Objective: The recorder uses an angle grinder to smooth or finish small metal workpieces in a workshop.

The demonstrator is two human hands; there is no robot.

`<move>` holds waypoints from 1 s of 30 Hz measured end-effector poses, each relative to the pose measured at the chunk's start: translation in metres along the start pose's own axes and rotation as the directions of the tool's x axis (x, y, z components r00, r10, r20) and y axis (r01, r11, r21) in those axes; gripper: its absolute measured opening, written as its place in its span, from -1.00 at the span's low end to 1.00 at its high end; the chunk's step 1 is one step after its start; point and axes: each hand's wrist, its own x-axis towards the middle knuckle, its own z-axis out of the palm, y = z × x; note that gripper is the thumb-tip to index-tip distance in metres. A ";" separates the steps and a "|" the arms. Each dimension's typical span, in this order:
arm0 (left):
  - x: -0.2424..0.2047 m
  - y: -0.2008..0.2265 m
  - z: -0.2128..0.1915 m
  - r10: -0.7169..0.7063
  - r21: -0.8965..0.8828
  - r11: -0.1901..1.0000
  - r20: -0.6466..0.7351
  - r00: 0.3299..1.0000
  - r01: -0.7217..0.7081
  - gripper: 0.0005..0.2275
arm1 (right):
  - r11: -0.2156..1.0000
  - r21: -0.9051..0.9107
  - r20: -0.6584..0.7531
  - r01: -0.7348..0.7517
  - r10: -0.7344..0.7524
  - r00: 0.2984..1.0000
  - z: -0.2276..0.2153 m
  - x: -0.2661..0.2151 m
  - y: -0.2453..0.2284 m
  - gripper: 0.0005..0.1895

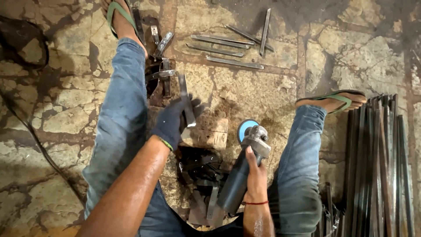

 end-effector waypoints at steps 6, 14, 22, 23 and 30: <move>0.061 -0.020 -0.051 0.272 0.425 0.898 -0.324 0.906 -0.118 -0.74 | 1.000 0.019 -0.009 0.012 -0.012 1.000 0.004 -0.002 -0.001 -0.56; 0.049 0.028 -0.051 0.819 0.954 0.158 0.018 0.574 -0.255 -0.67 | 0.993 -0.036 -0.037 0.109 -0.110 0.993 -0.025 0.027 0.024 -0.51; -0.022 -0.056 -0.012 -0.085 0.973 -0.212 -0.112 0.990 0.092 -0.58 | 0.998 0.035 -0.049 0.054 -0.052 0.997 -0.014 0.011 0.000 -0.52; -0.013 -0.087 -0.036 -0.211 0.927 -0.372 -0.026 0.977 -0.055 -0.61 | 0.998 0.033 -0.059 0.058 -0.056 0.997 -0.015 0.011 -0.001 -0.53; 0.013 -0.092 -0.040 -0.316 0.806 -0.502 0.167 0.934 -0.314 -0.68 | 0.992 0.031 -0.060 0.119 -0.117 0.991 -0.016 0.010 -0.003 -0.55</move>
